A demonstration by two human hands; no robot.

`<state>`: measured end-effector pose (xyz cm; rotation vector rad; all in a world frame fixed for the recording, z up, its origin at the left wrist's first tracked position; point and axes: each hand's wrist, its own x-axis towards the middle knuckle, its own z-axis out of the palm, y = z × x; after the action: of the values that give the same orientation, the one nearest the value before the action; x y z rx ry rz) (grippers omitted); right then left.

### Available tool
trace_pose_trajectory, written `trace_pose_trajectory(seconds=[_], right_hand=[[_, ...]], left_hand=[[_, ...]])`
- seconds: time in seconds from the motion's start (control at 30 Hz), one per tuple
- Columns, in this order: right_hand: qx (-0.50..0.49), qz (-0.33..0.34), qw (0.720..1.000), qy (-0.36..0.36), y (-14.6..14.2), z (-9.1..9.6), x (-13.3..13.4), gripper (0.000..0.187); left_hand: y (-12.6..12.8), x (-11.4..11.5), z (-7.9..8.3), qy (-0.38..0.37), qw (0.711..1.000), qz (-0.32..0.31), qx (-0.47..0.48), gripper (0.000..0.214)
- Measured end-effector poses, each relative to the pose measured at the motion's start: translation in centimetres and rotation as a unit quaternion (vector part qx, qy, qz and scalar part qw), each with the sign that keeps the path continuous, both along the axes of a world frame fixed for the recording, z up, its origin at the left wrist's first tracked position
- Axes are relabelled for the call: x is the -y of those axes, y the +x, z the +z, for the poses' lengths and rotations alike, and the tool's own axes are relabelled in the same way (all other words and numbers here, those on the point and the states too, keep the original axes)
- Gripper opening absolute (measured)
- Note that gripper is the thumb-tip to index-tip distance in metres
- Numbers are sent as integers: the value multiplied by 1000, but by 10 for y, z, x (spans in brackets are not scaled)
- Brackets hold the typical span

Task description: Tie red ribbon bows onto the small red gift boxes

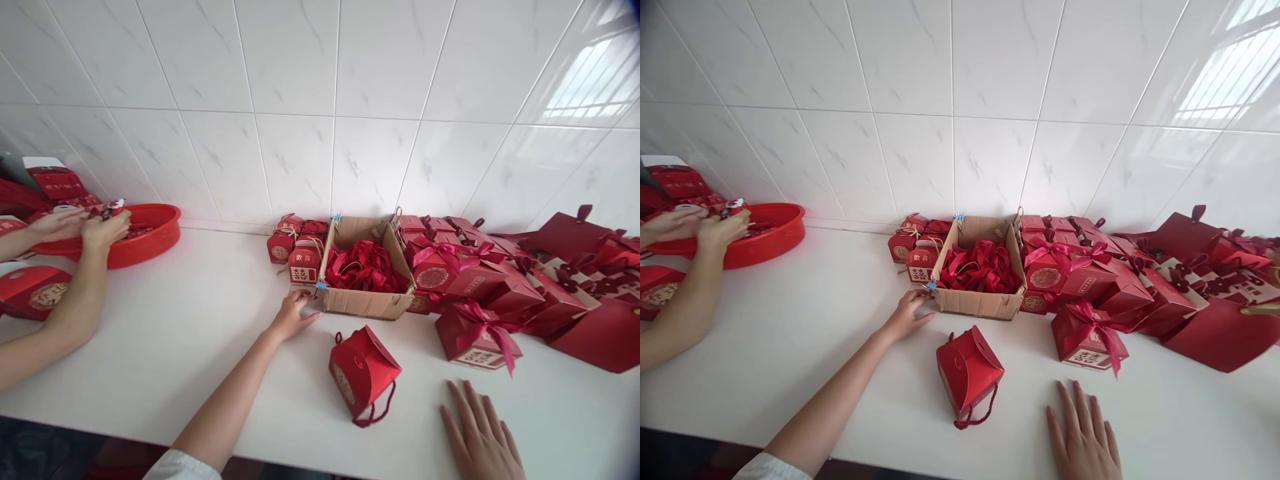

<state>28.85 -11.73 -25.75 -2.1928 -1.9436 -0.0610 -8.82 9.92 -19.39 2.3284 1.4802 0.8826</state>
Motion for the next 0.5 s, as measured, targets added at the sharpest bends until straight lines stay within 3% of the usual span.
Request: trace_pose_trajectory(seconds=[0.17, 0.33, 0.5], right_hand=[[28, -38, 999, 7, -7, 3, 0, 55], [51, -23, 998, 0, -6, 3, 0, 57], [60, 22, 998, 10, 0, 0, 7, 49]], left_hand=[[6, 2, 1, 6, 999, 2, 38, 33], [12, -1, 2, -9, 992, 57, 115, 24], [21, -1, 1, -78, 970, 84, 216, 33]])
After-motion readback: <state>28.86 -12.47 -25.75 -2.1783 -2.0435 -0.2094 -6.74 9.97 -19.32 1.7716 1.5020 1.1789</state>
